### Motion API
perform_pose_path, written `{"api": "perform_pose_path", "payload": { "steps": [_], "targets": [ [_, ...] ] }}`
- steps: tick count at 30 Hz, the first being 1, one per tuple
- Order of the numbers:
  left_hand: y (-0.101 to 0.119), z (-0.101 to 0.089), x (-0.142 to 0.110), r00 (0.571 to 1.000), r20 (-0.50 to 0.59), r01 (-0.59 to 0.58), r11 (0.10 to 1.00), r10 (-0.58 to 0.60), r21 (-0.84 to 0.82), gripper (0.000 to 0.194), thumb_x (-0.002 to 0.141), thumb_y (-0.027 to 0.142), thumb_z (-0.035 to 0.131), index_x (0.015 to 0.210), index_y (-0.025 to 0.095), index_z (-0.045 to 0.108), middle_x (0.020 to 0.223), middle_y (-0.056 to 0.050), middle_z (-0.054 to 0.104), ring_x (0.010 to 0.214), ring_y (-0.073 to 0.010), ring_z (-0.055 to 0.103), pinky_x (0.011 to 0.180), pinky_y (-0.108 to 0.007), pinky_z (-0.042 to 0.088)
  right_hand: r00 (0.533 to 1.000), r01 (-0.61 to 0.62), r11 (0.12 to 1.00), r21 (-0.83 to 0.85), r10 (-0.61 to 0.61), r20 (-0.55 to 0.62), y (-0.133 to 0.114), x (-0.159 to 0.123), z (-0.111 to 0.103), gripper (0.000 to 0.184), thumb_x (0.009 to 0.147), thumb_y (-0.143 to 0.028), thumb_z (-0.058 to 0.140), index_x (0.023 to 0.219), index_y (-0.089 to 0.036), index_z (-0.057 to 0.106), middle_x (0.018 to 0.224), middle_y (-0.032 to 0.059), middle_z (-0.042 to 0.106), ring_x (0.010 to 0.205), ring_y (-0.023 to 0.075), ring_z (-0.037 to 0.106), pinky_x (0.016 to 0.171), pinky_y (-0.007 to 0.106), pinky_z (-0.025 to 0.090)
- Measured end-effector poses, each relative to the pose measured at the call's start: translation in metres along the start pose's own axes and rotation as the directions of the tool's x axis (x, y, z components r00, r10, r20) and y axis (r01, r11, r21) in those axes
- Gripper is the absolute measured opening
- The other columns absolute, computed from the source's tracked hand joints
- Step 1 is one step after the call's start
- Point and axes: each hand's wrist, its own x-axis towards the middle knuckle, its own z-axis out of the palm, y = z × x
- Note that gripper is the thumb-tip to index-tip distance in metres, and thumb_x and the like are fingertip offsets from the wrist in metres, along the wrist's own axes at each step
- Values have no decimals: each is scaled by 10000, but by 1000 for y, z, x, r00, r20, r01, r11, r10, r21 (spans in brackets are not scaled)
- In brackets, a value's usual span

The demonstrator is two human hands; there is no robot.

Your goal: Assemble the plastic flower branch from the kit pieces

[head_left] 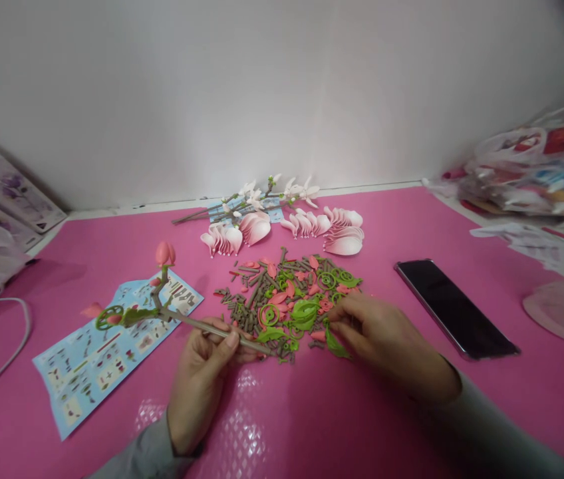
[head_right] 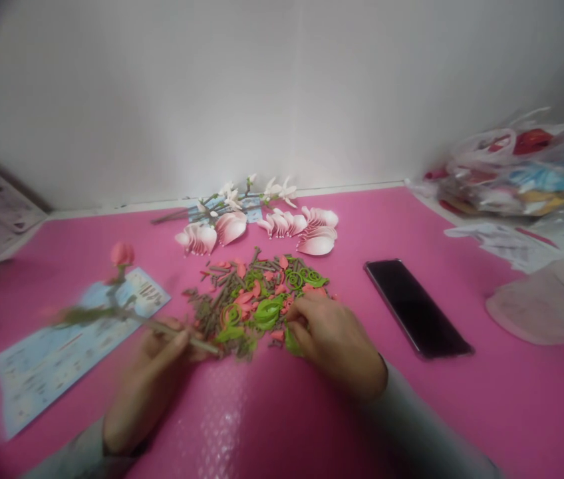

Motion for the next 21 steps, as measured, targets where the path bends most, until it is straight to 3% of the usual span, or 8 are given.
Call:
{"api": "perform_pose_path", "payload": {
  "steps": [10, 16, 21],
  "targets": [
    [0, 1, 0, 1000, 13, -10, 1000, 10, -13, 117, 806, 187, 672, 833, 187, 559, 690, 11, 702, 649, -148, 679, 642, -265, 543, 999, 46, 999, 12, -46, 7, 0, -1, 4, 140, 818, -140, 494, 740, -213, 584, 744, -5, 605, 698, 158, 530, 619, 278, 340],
    [-1, 1, 0, 1000, 6, -9, 1000, 9, -24, 119, 798, 195, 683, 827, 192, 568, 696, 11, 704, 660, -161, 689, 635, -271, 542, 988, -67, 987, -148, 45, -145, 3, 0, -3, 148, 877, -201, 464, 749, -216, 536, 767, 1, 578, 688, 169, 514, 588, 292, 313],
    [0, 1, -2, 1000, 16, -2, 1000, 3, -8, 103, 806, 203, 676, 816, 189, 575, 698, 12, 705, 685, -155, 687, 650, -263, 543, 999, -52, 975, -216, 47, -28, 3, 2, -1, 199, 909, -204, 433, 817, -216, 608, 857, 36, 569, 777, 197, 540, 649, 309, 361]
  ]
}}
